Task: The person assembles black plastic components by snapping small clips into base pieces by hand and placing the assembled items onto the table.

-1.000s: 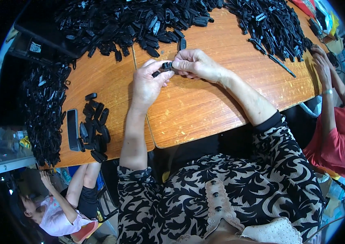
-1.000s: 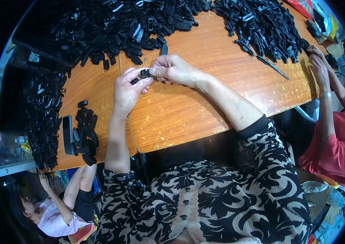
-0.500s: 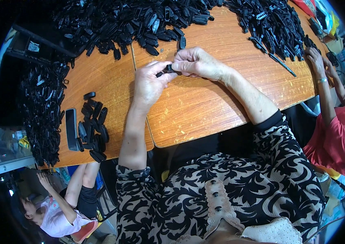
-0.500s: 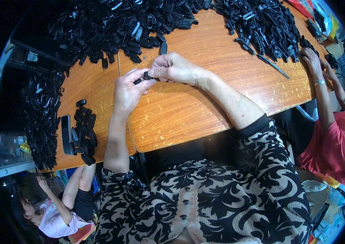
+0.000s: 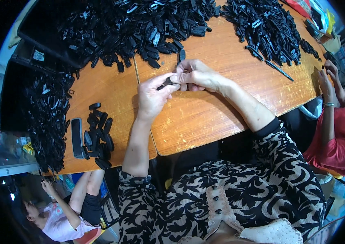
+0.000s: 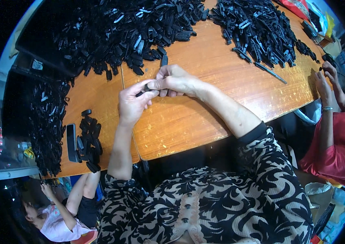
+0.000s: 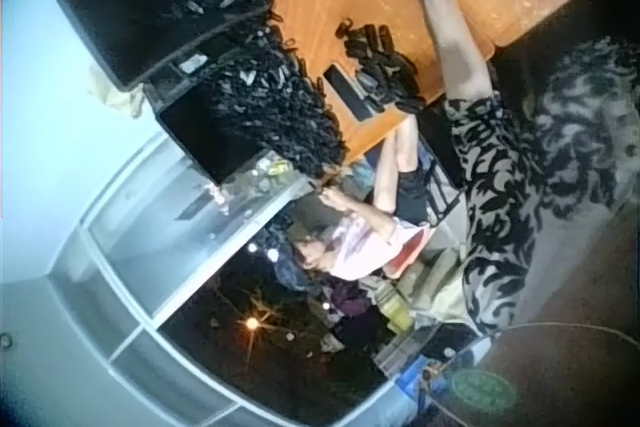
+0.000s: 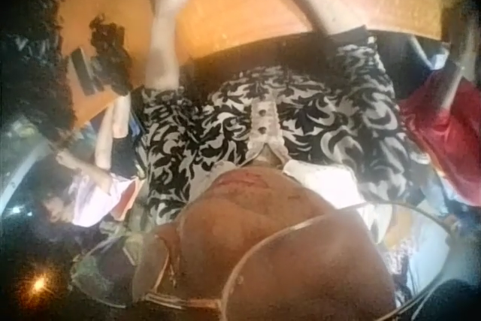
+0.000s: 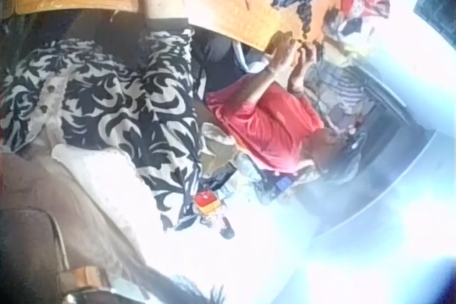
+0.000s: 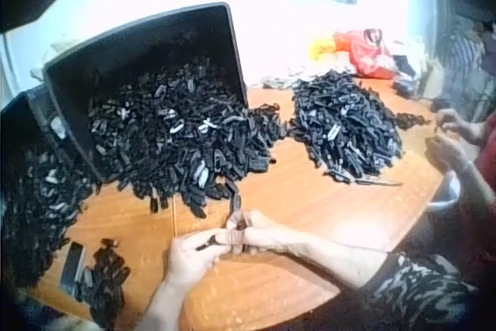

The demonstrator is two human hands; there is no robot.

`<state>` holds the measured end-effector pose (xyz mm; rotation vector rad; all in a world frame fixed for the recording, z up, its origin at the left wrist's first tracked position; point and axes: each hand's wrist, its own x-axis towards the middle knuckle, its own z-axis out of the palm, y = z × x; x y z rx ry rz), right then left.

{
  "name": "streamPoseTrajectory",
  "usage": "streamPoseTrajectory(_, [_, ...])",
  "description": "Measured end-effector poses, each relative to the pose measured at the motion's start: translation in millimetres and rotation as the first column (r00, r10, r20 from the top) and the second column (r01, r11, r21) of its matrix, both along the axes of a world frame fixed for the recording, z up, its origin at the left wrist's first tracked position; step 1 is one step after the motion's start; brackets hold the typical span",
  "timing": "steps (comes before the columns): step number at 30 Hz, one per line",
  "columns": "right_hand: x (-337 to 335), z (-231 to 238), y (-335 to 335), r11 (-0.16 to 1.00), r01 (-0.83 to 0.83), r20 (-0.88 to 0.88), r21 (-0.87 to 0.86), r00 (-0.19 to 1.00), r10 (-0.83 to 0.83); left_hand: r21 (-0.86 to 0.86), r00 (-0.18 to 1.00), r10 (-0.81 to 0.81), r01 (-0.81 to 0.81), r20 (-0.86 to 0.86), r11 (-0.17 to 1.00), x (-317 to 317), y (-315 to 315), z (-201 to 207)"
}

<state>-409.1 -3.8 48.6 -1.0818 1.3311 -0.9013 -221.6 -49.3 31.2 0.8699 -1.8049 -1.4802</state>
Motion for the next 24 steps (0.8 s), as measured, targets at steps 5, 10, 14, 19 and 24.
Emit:
streamPoseTrajectory(5, [-6.2, -16.5, 2.1, 0.979, -0.175, 0.414, -0.103, 0.887, 0.203, 0.022, 0.993, -0.096, 0.098, -0.065, 0.995, 5.0, 0.2, 12.3])
streamPoseTrajectory(10, [13.5, -17.4, -0.4, 0.978, 0.000, 0.499, -0.209, 0.860, 0.107, 0.123, 0.953, -0.083, 0.123, -0.293, 0.985, 0.6, -5.3, 1.4])
streamPoseTrajectory(14, [22.8, -12.3, 0.1, 0.987, 0.132, 0.462, -0.089, 0.883, -0.076, 0.257, 0.903, -0.098, 0.221, -0.417, 0.941, -1.7, -14.7, -3.9])
streamPoseTrajectory(19, [-2.5, -11.6, -7.2, 0.941, 0.216, 0.104, -0.259, 0.975, -0.195, 0.303, 0.876, 0.103, 0.051, -0.472, 0.952, -6.4, -27.6, -0.6])
streamPoseTrajectory(24, [-84.5, -21.2, -52.7, 0.717, 0.282, -0.573, -0.637, 0.449, -0.686, 0.121, 0.897, 0.369, -0.350, -0.244, 0.929, 25.2, -62.4, -24.4])
